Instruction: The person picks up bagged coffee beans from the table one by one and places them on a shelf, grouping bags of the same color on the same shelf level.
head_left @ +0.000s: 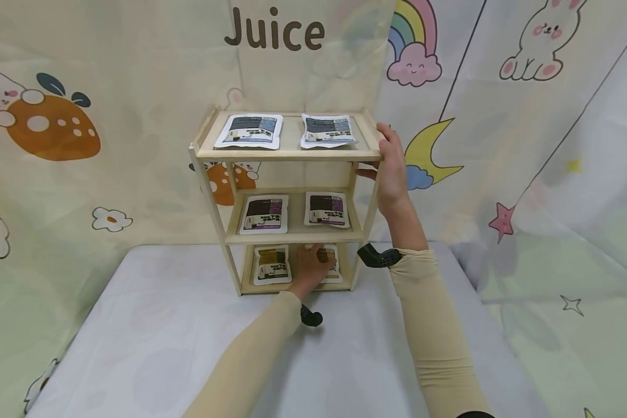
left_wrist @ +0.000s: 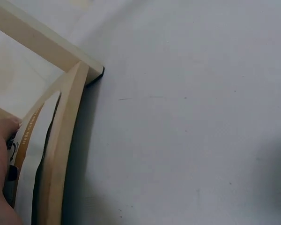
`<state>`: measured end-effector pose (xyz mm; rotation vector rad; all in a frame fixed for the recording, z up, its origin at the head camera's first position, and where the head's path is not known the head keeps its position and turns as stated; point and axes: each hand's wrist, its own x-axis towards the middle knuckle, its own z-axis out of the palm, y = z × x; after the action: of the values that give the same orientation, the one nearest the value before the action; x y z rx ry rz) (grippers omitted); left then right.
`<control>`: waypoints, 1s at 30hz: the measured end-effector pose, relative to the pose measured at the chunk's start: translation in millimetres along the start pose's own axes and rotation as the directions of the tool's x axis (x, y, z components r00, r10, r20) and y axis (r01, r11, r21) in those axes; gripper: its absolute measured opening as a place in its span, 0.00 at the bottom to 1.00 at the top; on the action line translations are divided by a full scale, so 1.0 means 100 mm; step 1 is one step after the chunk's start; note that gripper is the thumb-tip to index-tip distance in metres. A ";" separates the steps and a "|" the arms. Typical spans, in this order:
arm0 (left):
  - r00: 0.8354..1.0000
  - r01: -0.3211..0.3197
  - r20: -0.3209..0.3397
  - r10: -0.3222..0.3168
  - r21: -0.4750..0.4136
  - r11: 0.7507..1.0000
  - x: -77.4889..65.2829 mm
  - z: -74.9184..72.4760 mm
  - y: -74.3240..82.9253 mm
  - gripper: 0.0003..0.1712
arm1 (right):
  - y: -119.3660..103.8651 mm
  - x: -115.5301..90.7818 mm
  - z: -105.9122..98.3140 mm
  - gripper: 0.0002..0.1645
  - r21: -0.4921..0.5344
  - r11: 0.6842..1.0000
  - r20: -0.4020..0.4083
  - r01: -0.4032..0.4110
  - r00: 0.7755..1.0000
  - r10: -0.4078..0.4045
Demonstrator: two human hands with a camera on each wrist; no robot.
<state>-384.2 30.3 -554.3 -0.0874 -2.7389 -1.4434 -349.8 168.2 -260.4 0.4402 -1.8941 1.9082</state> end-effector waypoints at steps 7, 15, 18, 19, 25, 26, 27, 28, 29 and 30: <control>0.999 -0.024 -0.025 0.025 0.057 0.998 -0.02 0.01 -0.04 0.33 | 0.00 -0.01 0.02 0.30 0.014 1.000 0.005 0.005 1.000 -0.005; 1.000 -0.015 -0.016 0.017 0.112 0.994 -0.04 0.00 -0.05 0.36 | 0.01 -0.01 0.02 0.30 0.026 1.000 0.004 0.009 1.000 -0.009; 1.000 -0.010 -0.016 0.012 0.126 0.992 -0.04 0.01 -0.06 0.37 | 0.01 -0.01 0.02 0.30 0.028 1.000 0.004 0.007 1.000 -0.007; 1.000 -0.012 -0.019 0.015 0.131 0.991 -0.04 0.01 -0.06 0.37 | 0.01 -0.01 0.01 0.30 0.027 1.000 0.003 0.006 1.000 -0.007; 0.998 -0.042 -0.034 0.047 0.131 0.991 -0.05 -0.01 -0.03 0.37 | 0.01 -0.01 0.01 0.30 0.020 1.000 0.013 0.015 1.000 -0.015; 0.998 -0.050 -0.034 0.054 0.131 0.990 -0.06 -0.02 -0.02 0.37 | 0.02 -0.01 0.00 0.30 0.020 1.000 0.013 0.016 1.000 -0.016; 0.997 -0.058 -0.036 0.063 0.126 0.990 -0.06 -0.02 -0.01 0.37 | 0.02 -0.01 0.00 0.30 0.020 1.000 0.011 0.016 1.000 -0.016; 0.997 -0.067 -0.036 0.072 0.131 0.989 -0.07 -0.03 0.00 0.37 | 0.02 -0.01 0.00 0.30 0.015 1.000 0.010 0.018 1.000 -0.018; 0.996 -0.077 -0.036 0.083 0.136 0.988 -0.07 -0.03 0.01 0.36 | 0.02 -0.01 0.00 0.30 0.013 1.000 0.008 0.016 1.000 -0.016; 0.995 -0.088 -0.036 0.094 0.134 0.987 -0.08 -0.04 0.02 0.36 | 0.02 -0.01 -0.01 0.30 0.012 1.000 0.005 0.015 1.000 -0.015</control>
<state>-375.8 27.6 -550.8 -0.1730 -2.7482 -1.2241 -349.8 169.1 -262.5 0.4617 -1.8787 1.9111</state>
